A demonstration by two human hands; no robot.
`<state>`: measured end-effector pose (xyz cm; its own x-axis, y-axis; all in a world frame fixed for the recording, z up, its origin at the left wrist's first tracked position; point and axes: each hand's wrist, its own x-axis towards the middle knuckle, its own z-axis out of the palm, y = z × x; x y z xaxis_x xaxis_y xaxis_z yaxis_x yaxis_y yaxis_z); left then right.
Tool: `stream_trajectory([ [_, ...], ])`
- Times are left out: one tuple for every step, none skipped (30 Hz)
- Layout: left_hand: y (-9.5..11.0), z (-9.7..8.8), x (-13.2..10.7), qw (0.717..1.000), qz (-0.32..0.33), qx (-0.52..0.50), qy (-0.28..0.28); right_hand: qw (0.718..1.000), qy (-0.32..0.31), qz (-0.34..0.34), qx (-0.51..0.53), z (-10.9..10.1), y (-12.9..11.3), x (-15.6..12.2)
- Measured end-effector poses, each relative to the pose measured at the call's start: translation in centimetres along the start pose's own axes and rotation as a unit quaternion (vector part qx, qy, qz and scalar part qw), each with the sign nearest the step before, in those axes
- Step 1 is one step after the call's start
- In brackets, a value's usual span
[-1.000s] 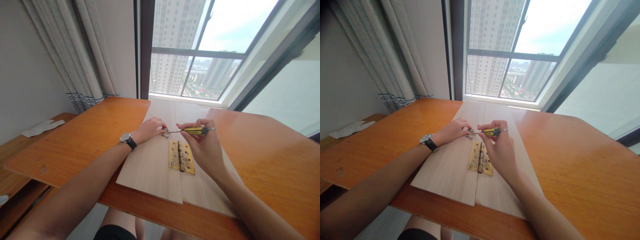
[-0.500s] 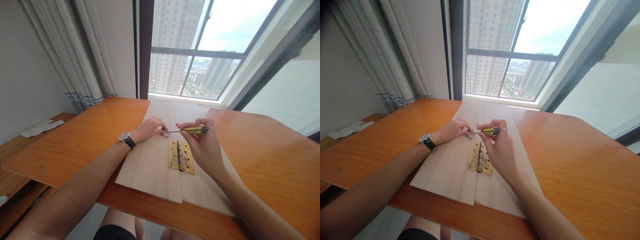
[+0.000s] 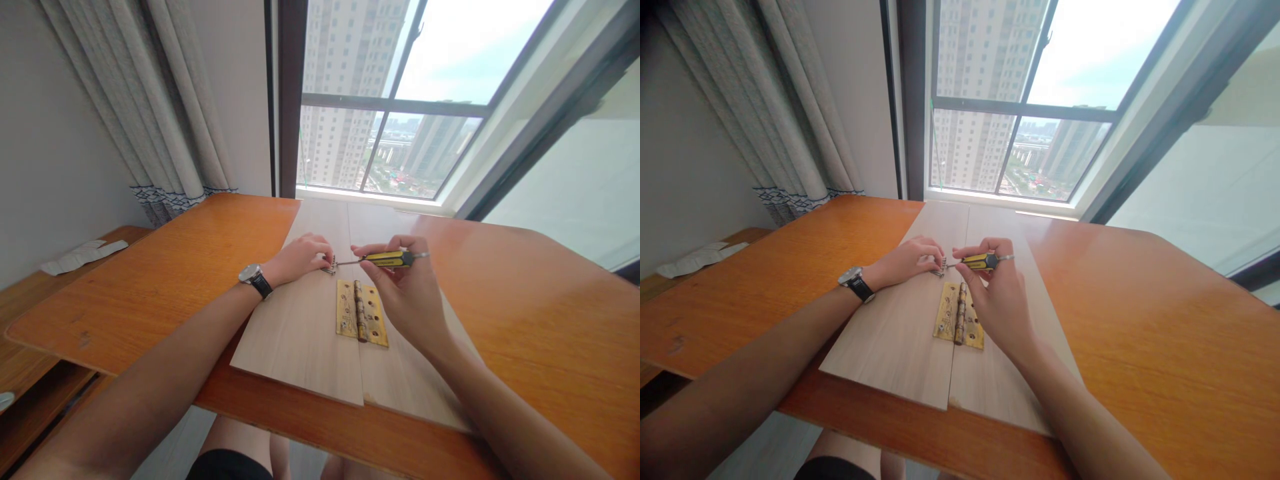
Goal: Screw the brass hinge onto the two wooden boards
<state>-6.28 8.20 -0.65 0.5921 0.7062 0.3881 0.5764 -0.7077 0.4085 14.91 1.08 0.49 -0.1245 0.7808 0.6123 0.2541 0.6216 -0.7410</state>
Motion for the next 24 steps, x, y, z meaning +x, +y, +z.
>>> stream_trajectory([
  [0.01,0.05,0.04,1.0,0.0,0.0,0.001,1.0,0.0,0.001,0.0,0.0,0.0,-0.01],
  [0.02,0.1,0.08,1.0,0.0,-0.001,0.002,1.0,-0.001,0.003,0.001,-0.01,0.01,-0.01],
  [0.02,0.15,0.12,1.0,0.0,-0.001,0.002,1.0,-0.001,0.004,0.003,-0.01,0.02,-0.02],
  [0.0,0.2,0.15,1.0,0.0,0.0,0.003,1.0,-0.001,0.004,0.004,-0.02,0.04,-0.02],
  [-0.02,0.24,0.18,1.0,0.0,0.002,0.003,1.0,-0.001,0.005,0.005,-0.02,0.06,-0.02],
  [-0.05,0.29,0.2,1.0,-0.001,0.004,0.004,1.0,-0.002,0.004,0.006,-0.02,0.08,-0.02],
  [-0.08,0.33,0.22,1.0,-0.001,0.006,0.004,1.0,-0.003,0.003,0.007,-0.02,0.11,-0.02],
  [-0.12,0.36,0.23,1.0,-0.002,0.008,0.004,1.0,-0.003,0.002,0.008,-0.02,0.15,-0.02],
  [-0.16,0.39,0.24,1.0,-0.002,0.01,0.004,1.0,-0.002,0.0,0.007,-0.02,0.18,-0.03],
  [-0.2,0.42,0.25,1.0,-0.003,0.011,0.004,1.0,-0.002,-0.001,0.006,-0.03,0.2,-0.03],
  [-0.23,0.43,0.26,1.0,-0.003,0.012,0.005,1.0,-0.002,-0.002,0.004,-0.03,0.22,-0.03],
  [-0.25,0.44,0.25,1.0,-0.004,0.012,0.006,1.0,-0.002,-0.002,0.003,-0.04,0.23,-0.03],
  [-0.26,0.44,0.25,1.0,-0.006,0.013,0.007,1.0,-0.003,-0.003,0.002,-0.05,0.22,-0.03],
  [-0.26,0.44,0.24,1.0,-0.008,0.013,0.009,1.0,-0.004,-0.003,0.001,-0.06,0.2,-0.03],
  [-0.25,0.43,0.22,1.0,-0.01,0.013,0.01,1.0,-0.004,-0.002,0.002,-0.06,0.17,-0.03],
  [-0.24,0.42,0.21,1.0,-0.011,0.013,0.009,1.0,-0.004,-0.002,0.004,-0.06,0.13,-0.03],
  [-0.23,0.42,0.2,1.0,-0.012,0.013,0.008,1.0,-0.005,-0.001,0.006,-0.05,0.09,-0.02],
  [-0.24,0.41,0.18,1.0,-0.013,0.013,0.007,1.0,-0.006,0.0,0.008,-0.04,0.04,-0.02],
  [-0.24,0.41,0.17,1.0,-0.013,0.013,0.006,1.0,-0.006,0.001,0.009,-0.03,0.0,-0.02],
  [-0.26,0.42,0.16,1.0,-0.013,0.013,0.006,1.0,-0.006,0.001,0.01,-0.02,-0.04,-0.02],
  [-0.28,0.42,0.16,1.0,-0.012,0.013,0.005,1.0,-0.006,0.0,0.01,-0.01,-0.07,-0.03],
  [-0.3,0.43,0.15,1.0,-0.011,0.014,0.004,1.0,-0.007,-0.002,0.01,0.0,-0.1,-0.03],
  [-0.33,0.44,0.15,1.0,-0.011,0.014,0.004,1.0,-0.007,-0.004,0.01,0.0,-0.13,-0.04],
  [-0.35,0.45,0.14,1.0,-0.01,0.013,0.004,1.0,-0.008,-0.005,0.01,0.0,-0.15,-0.04],
])
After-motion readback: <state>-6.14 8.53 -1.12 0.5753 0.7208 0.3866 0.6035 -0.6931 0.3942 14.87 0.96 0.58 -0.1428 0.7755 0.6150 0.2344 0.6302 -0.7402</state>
